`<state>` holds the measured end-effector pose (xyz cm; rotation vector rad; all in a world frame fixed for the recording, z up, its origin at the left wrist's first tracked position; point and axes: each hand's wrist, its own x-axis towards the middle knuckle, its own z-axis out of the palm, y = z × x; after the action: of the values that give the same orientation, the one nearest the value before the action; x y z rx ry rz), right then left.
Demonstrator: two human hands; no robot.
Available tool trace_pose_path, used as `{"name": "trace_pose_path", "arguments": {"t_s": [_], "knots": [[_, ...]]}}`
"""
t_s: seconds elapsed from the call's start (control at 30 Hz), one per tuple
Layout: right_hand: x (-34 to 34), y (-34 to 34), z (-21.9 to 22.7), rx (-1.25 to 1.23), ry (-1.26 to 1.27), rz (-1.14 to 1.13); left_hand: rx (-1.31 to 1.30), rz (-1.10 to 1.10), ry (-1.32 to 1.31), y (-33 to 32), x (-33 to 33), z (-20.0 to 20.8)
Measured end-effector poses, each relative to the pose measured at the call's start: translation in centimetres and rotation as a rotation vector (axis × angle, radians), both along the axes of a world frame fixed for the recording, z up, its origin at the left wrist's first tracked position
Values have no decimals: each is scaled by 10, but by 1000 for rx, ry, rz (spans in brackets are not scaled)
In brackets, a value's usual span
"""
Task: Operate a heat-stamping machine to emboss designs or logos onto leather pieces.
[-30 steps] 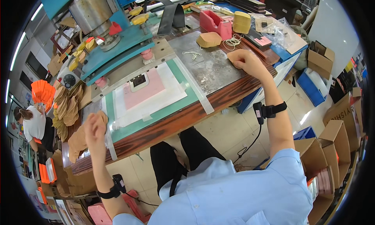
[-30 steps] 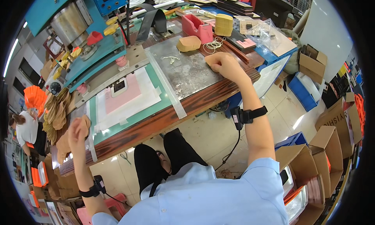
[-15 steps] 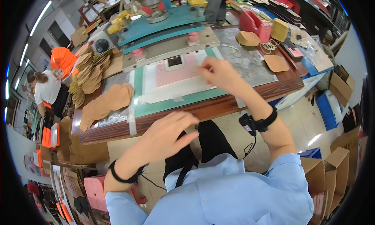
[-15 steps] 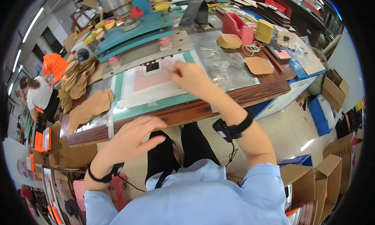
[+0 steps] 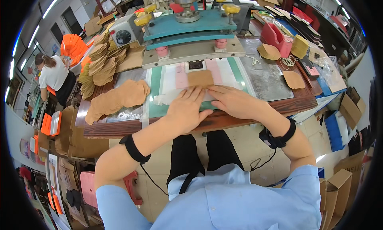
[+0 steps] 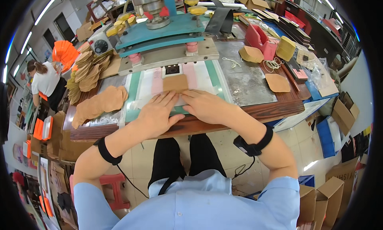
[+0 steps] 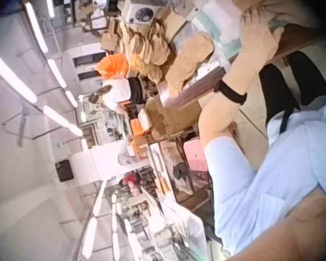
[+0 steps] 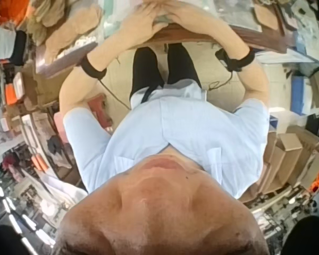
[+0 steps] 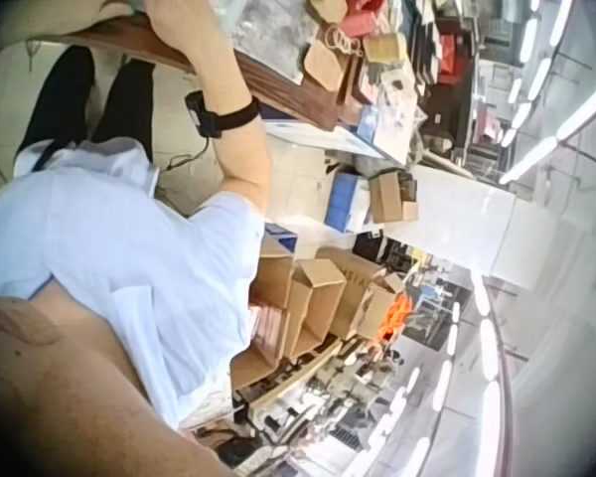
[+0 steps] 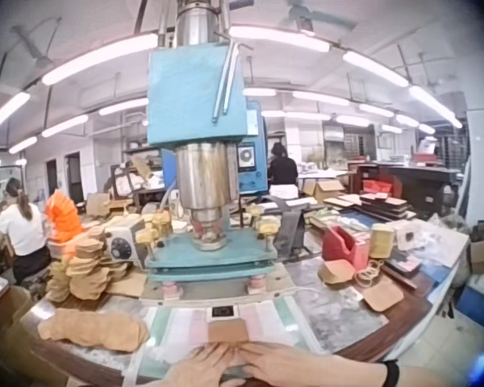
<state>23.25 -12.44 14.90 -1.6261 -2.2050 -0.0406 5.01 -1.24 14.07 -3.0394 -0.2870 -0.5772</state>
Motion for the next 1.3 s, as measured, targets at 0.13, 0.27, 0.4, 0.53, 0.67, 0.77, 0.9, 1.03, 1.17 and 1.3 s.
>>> {"name": "trace_pose_path", "arguments": {"t_s": [0.13, 0.27, 0.4, 0.53, 0.67, 0.77, 0.9, 1.03, 1.17, 1.3], "knots": [[12, 35, -8, 15, -154, 6, -46, 35, 121, 20, 9, 11], [15, 63, -5, -161, -145, -110, -207, 34, 145, 45, 17, 11], [17, 78, 1, -298, -112, -162, -248, 58, 159, 66, 25, 6], [17, 80, 6, -372, -75, -212, -269, 76, 178, 68, 32, 7], [23, 77, 0, -321, -48, -226, -267, 59, 200, 68, 36, 7], [28, 69, 1, -323, -72, -227, -232, 54, 202, 67, 40, 4], [26, 66, -3, -293, -44, -221, -222, 68, 200, 67, 37, 7], [20, 74, -6, -289, -59, -241, -217, 55, 163, 71, 31, 8], [20, 75, -7, -288, -47, -254, -219, 44, 168, 72, 33, 8], [27, 68, -8, -276, -48, -221, -201, 33, 173, 72, 33, 4]]}}
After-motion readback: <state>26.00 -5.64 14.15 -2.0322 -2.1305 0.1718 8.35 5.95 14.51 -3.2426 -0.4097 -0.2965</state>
